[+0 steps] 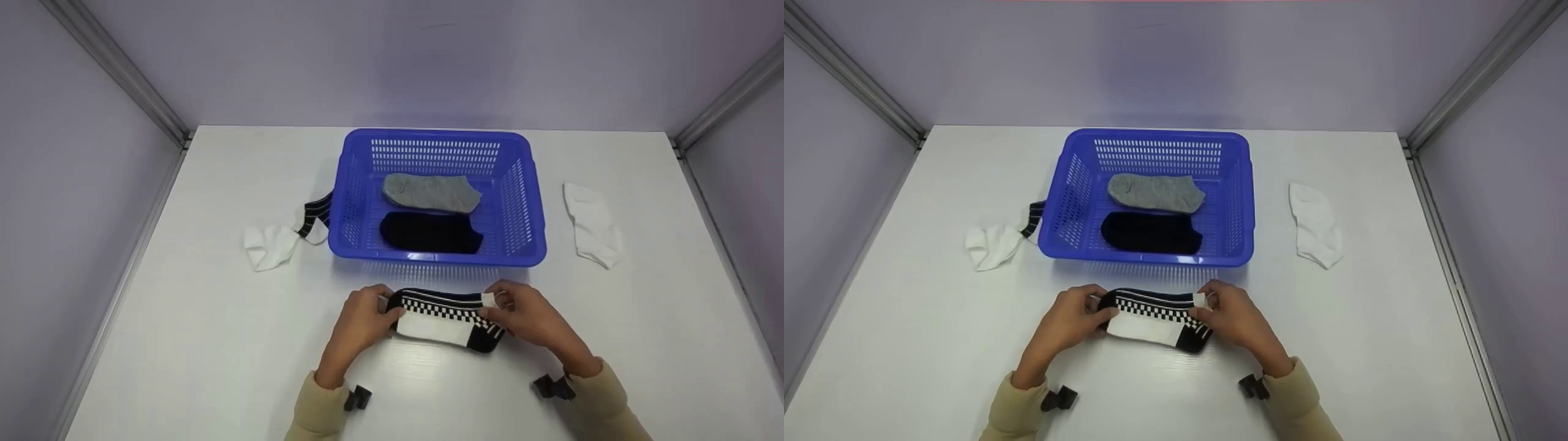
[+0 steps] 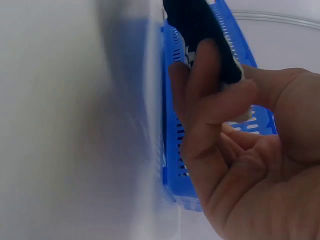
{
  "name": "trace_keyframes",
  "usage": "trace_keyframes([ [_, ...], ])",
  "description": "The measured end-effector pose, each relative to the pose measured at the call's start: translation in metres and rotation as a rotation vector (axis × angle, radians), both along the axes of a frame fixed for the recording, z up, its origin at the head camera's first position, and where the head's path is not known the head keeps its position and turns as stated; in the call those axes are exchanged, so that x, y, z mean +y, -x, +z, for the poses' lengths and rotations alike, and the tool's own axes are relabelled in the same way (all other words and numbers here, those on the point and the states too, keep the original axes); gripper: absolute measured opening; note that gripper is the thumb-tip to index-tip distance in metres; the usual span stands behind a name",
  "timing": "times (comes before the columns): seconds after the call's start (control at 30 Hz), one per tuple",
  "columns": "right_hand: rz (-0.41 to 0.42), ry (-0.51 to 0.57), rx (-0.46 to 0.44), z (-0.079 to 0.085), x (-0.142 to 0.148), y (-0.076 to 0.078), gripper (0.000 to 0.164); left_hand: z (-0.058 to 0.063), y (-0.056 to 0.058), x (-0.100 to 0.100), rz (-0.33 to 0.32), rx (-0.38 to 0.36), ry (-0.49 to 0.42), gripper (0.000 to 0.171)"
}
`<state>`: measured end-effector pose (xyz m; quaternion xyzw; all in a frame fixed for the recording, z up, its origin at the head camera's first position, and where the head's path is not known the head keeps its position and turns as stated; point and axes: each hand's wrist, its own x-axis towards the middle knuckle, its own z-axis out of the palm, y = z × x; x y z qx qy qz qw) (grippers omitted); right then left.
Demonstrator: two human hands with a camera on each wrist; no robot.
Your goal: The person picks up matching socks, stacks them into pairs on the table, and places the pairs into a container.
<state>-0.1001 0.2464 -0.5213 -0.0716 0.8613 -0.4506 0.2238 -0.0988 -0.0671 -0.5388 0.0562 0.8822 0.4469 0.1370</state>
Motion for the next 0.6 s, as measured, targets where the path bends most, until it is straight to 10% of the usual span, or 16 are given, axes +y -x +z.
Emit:
trace_keyframes([
  [0.33,-0.051,-0.302,0.170,0.006,-0.010,-0.012,0.049,0.006,-0.002,0.003,0.057,0.050,0.170,0.025],
  [0.47,-0.026,-0.462,0.349,0.014,-0.021,-0.022,0.047,0.019,-0.008,0.010,0.072,0.202,0.208,0.027],
  [0.6,0.076,-0.446,0.413,0.012,-0.027,-0.024,0.038,0.022,-0.010,0.019,-0.061,0.345,0.123,0.017],
])
